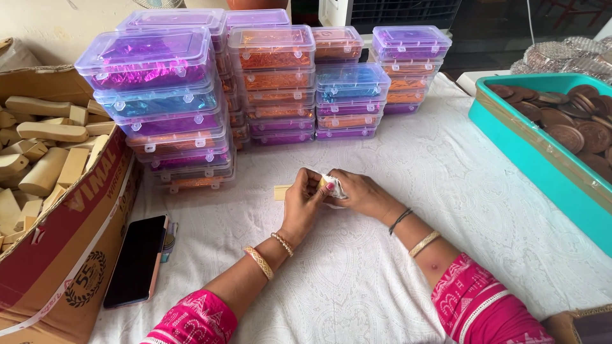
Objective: The recorder selects wooden blocks from a cardboard box, wraps them individually in foil and orange packaging, and organizes plastic containers on a table.
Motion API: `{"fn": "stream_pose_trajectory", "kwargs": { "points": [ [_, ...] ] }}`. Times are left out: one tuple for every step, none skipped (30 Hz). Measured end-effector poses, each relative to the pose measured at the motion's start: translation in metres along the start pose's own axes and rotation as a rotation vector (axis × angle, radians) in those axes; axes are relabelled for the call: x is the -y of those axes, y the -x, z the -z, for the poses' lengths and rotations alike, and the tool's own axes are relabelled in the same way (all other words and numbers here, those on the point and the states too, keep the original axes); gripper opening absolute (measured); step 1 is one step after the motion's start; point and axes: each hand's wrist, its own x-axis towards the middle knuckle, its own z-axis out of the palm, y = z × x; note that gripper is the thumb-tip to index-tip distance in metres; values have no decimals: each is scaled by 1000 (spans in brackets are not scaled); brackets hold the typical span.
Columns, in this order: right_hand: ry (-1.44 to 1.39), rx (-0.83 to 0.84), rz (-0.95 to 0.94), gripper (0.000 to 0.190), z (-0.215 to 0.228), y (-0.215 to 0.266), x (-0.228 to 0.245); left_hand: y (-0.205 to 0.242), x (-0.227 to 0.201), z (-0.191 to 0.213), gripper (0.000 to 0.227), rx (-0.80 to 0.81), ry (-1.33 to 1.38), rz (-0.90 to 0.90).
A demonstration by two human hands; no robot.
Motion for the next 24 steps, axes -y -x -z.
{"fn": "stream_pose_trajectory", "kwargs": {
  "points": [
    [0, 1, -1, 52, 3, 0, -8, 0, -4, 1, 26, 0, 1, 1],
    [14, 43, -19, 51, 5, 0, -16, 0, -8, 2, 25, -34, 31, 36],
    [27, 85, -38, 51, 8, 0, -23, -1, -13, 3, 25, -69, 61, 70],
    [25, 86, -38, 51, 6, 1, -34, 0, -10, 3, 25, -69, 60, 73],
    [24, 86, -4, 51, 5, 2, -44, 0, -7, 3, 23, -41, 44, 77],
    [23, 84, 31, 51, 4, 1, -54, -1, -4, 3, 22, -13, 29, 79],
    [23, 84, 31, 51, 7, 0, -53, -3, 4, 3, 22, -13, 28, 78],
    [-47, 98, -10, 51, 11, 0, -52, -4, 11, 3, 21, 7, 70, 107],
    [-118, 112, -52, 52, 15, -1, -51, -6, 18, 2, 22, 28, 111, 136],
    [-116, 112, -51, 52, 11, -1, -56, -7, 19, 3, 22, 27, 113, 134],
    [-221, 88, -130, 54, 8, -2, -60, -7, 20, 3, 22, 55, 217, 143],
    [-325, 65, -209, 58, 5, -3, -66, -9, 21, 4, 23, 82, 322, 152],
    [-323, 66, -207, 58, -5, -4, -73, -9, 19, 4, 23, 81, 323, 150],
    [-452, -45, -270, 59, -16, -6, -80, -8, 17, 4, 23, 118, 355, 166],
    [-581, -158, -333, 63, -26, -7, -88, -8, 16, 5, 23, 155, 386, 183],
    [-580, -157, -330, 63, -35, -7, -89, -7, 15, 2, 23, 153, 386, 181],
    [-841, -284, -428, 62, -44, -6, -90, -5, 15, -1, 25, 198, 347, 164],
    [-1102, -411, -524, 63, -53, -6, -92, -3, 14, -4, 28, 242, 307, 148],
    [-1103, -408, -522, 63, -58, -4, -75, -1, 13, -6, 28, 239, 307, 148],
    [-1310, -437, -556, 60, -62, -3, -58, 1, 12, -9, 32, 264, 269, 107],
    [-1519, -465, -587, 58, -65, -3, -41, 2, 10, -12, 37, 289, 230, 67],
    [-1519, -461, -585, 58, -72, -1, -40, 1, 12, -12, 37, 285, 229, 66],
    [-1501, -401, -558, 55, -78, 1, -40, 0, 14, -12, 36, 228, 300, 55],
    [-1484, -341, -534, 53, -86, 3, -38, 1, 16, -13, 35, 171, 370, 47]
  ]
}}
